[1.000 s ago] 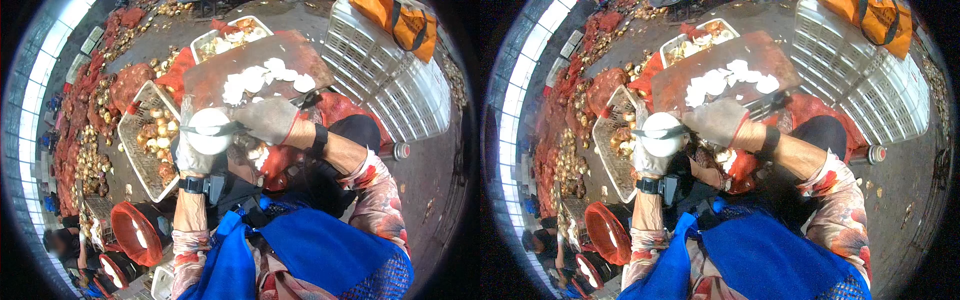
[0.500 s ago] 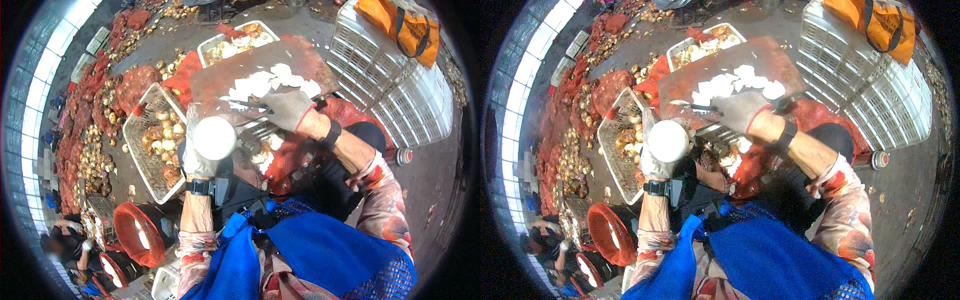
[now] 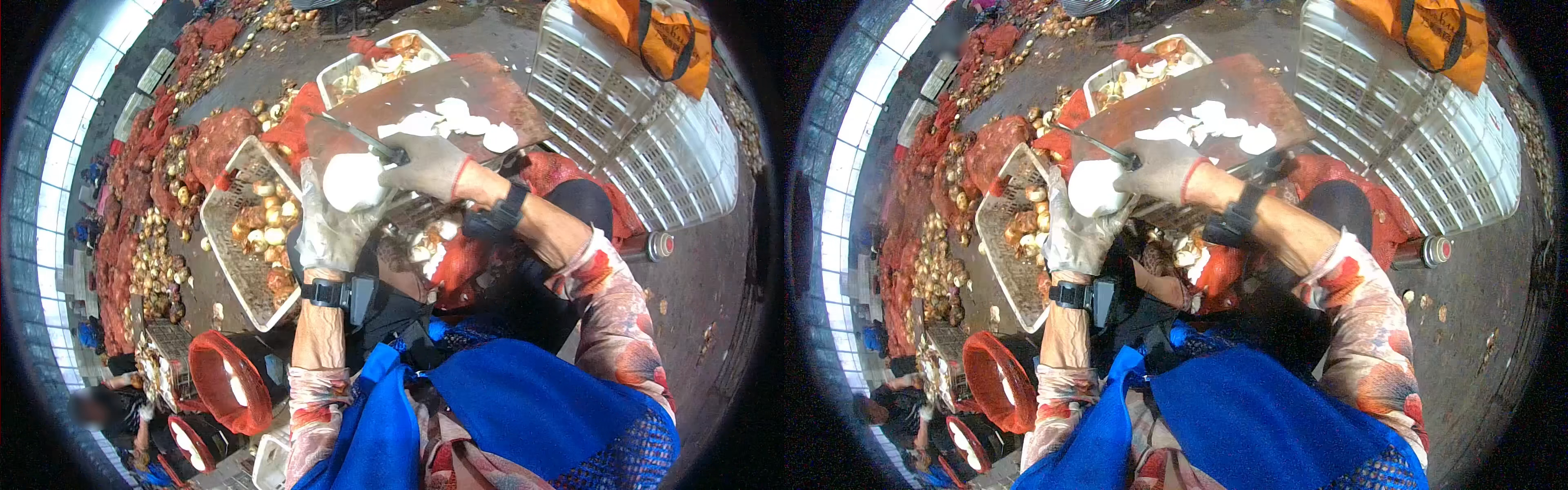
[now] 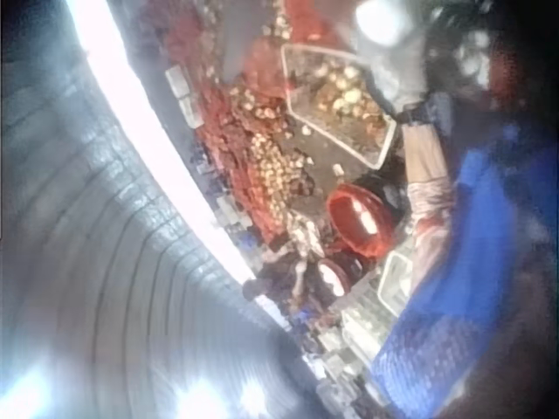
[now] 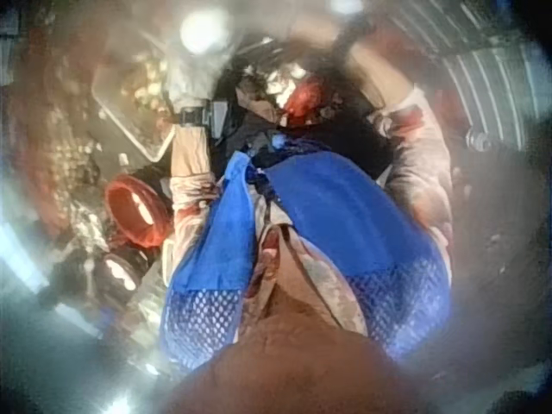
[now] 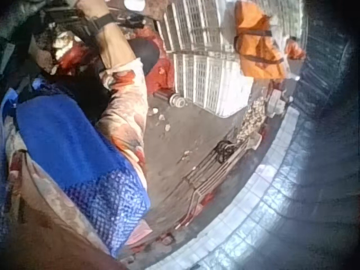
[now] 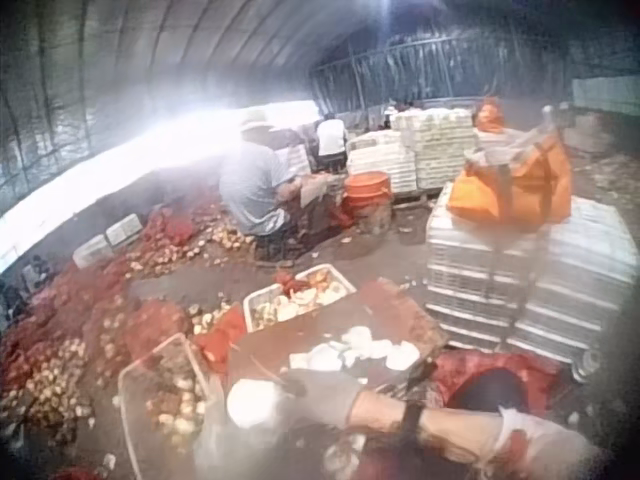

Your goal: Peeling and slicing onions on a makeshift cutting board in an agricultural processing environment.

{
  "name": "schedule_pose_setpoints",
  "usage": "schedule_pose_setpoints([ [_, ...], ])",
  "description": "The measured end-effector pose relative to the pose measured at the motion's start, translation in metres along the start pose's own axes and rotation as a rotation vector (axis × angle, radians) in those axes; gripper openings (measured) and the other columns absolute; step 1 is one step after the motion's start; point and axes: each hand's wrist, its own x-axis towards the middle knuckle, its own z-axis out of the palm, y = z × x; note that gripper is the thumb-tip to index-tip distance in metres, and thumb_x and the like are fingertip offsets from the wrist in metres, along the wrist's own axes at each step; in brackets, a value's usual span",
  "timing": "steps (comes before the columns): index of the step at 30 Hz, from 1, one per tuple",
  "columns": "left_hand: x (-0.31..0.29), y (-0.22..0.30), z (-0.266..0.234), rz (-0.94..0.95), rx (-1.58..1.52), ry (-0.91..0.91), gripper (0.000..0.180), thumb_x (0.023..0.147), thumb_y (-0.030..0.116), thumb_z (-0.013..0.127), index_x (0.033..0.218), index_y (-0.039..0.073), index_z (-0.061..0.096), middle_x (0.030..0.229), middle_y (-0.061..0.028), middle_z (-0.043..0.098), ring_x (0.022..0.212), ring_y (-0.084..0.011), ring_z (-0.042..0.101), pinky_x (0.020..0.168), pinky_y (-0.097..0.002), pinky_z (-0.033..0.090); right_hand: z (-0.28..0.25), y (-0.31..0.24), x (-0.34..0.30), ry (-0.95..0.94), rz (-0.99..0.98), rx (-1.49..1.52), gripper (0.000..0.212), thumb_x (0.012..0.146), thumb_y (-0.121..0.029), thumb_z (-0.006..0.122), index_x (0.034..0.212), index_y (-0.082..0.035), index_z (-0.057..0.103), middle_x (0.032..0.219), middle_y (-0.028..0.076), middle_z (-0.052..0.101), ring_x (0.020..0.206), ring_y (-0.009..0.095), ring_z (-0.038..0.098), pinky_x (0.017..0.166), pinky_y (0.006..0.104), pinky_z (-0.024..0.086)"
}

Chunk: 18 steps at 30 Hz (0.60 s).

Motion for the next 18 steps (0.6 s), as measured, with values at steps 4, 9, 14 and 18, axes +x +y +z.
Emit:
schedule_pose_setpoints([
  [4, 0.002, 0.001, 0.022, -0.043, 0.068, -0.036, 0.062, 0.093, 0.051, 0.047, 0.135, 0.005, 0.037, 0.127, -0.0152, 0.053, 0.108, -0.0331, 0.058, 0.091, -0.0505, 0.051, -0.008, 0.021, 0.019, 0.017, 0.132, 0.204, 0.047, 0.079, -0.032, 0.067, 0.115, -0.004, 0.059, 0.089, 0.009, 0.065, 0.062, 0.015, 0.06, 0.055, 0.0292, 0.05],
  [9, -0.004, 0.008, 0.023, -0.055, 0.336, -0.099, 0.062, 0.095, 0.046, 0.046, 0.14, 0.005, 0.031, 0.129, -0.0158, 0.051, 0.109, -0.035, 0.058, 0.087, -0.0487, 0.054, -0.013, 0.035, 0.026, -0.168, 0.221, 0.728, 0.033, 0.087, -0.023, 0.062, 0.113, -0.003, 0.054, 0.073, 0.0, 0.054, 0.05, 0.004, 0.048, 0.04, 0.0175, 0.036],
  [14, -0.04, 0.017, -0.002, 0.026, -0.109, -0.099, 0.055, 0.094, 0.043, 0.05, 0.139, 0.016, 0.034, 0.138, -0.0143, 0.041, 0.123, -0.0355, 0.046, 0.098, -0.055, 0.045, 0.004, -0.014, 0.026, -0.277, 0.13, 0.637, 0.034, 0.086, -0.019, 0.064, 0.114, -0.002, 0.055, 0.081, 0.001, 0.059, 0.058, 0.003, 0.052, 0.045, 0.0176, 0.039],
  [18, -0.095, 0.026, -0.006, 0.277, -0.254, -0.223, 0.052, 0.093, 0.04, 0.053, 0.138, 0.019, 0.037, 0.133, -0.0073, 0.047, 0.118, -0.0251, 0.05, 0.098, -0.051, 0.045, 0.019, 0.005, 0.035, -0.365, 0.045, 0.925, 0.037, 0.093, -0.032, 0.055, 0.117, -0.005, 0.052, 0.086, 0.004, 0.062, 0.044, 0.004, 0.043, 0.034, 0.0196, 0.034],
])
